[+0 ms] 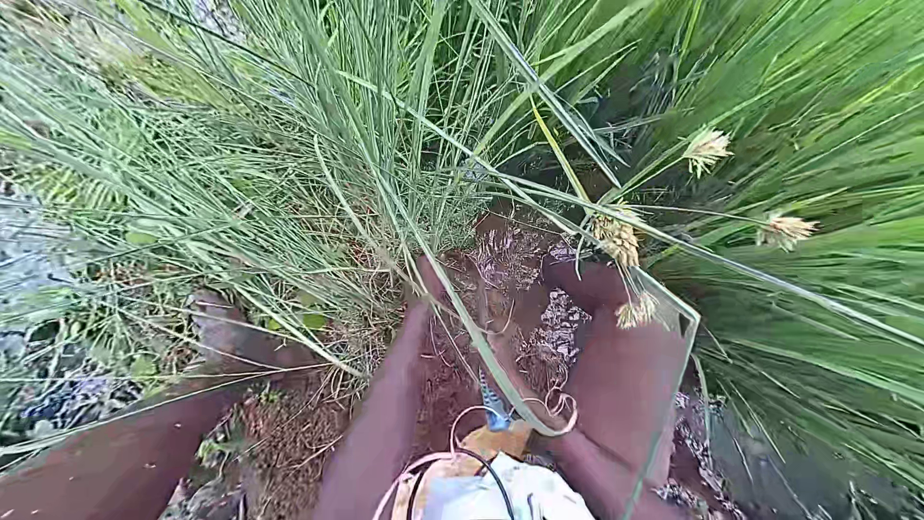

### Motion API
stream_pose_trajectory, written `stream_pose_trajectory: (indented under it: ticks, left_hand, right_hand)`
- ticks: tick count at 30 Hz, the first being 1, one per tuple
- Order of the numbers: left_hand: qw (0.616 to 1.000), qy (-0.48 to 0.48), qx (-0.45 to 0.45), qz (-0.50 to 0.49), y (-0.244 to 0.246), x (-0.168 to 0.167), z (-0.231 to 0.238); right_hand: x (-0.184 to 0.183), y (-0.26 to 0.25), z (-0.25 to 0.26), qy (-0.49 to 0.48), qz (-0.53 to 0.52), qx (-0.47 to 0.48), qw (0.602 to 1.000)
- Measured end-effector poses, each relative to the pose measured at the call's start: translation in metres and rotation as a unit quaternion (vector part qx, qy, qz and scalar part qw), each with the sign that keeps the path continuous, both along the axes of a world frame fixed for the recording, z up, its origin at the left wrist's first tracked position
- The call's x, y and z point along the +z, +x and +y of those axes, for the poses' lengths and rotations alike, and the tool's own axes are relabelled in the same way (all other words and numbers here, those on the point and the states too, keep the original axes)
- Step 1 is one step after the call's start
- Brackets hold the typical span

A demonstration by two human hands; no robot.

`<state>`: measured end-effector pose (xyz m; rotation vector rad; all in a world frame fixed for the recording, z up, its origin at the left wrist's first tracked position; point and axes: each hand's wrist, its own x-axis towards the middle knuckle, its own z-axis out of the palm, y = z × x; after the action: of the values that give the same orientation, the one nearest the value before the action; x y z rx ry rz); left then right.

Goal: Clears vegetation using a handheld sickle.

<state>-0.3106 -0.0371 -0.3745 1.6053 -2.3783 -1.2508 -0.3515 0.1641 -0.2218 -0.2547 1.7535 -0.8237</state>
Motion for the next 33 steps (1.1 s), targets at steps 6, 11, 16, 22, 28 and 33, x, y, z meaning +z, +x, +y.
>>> stream_pose_trajectory:
  ticks: [6,11,16,22,28,33]
  left_hand:
    - [0.993,0.082,-0.036,-0.072,0.000,0.102,0.021]
    - [0.999,0.029,0.022,-0.011,0.014,0.042,0.013]
    - [0.998,0.054,0.042,0.005,0.019,0.038,0.006]
    - [0.998,0.049,0.028,-0.036,0.011,0.016,0.002]
    - [0.998,0.035,0.014,-0.040,0.020,0.037,0.002]
    - [0.995,0.045,-0.012,-0.087,0.015,0.091,0.004]
  right_hand:
    - [-0.087,-0.001,0.008,-0.113,-0.089,-0.098,0.985]
    - [-0.084,-0.019,-0.010,-0.068,-0.065,-0.031,0.995]
    - [-0.096,-0.024,0.006,-0.051,0.002,0.009,0.999]
    - [-0.100,-0.039,-0.016,-0.018,-0.075,0.034,0.996]
    - [0.058,-0.028,-0.046,0.084,-0.020,0.052,0.995]
    - [-0.111,-0.014,-0.004,-0.054,-0.100,-0.017,0.993]
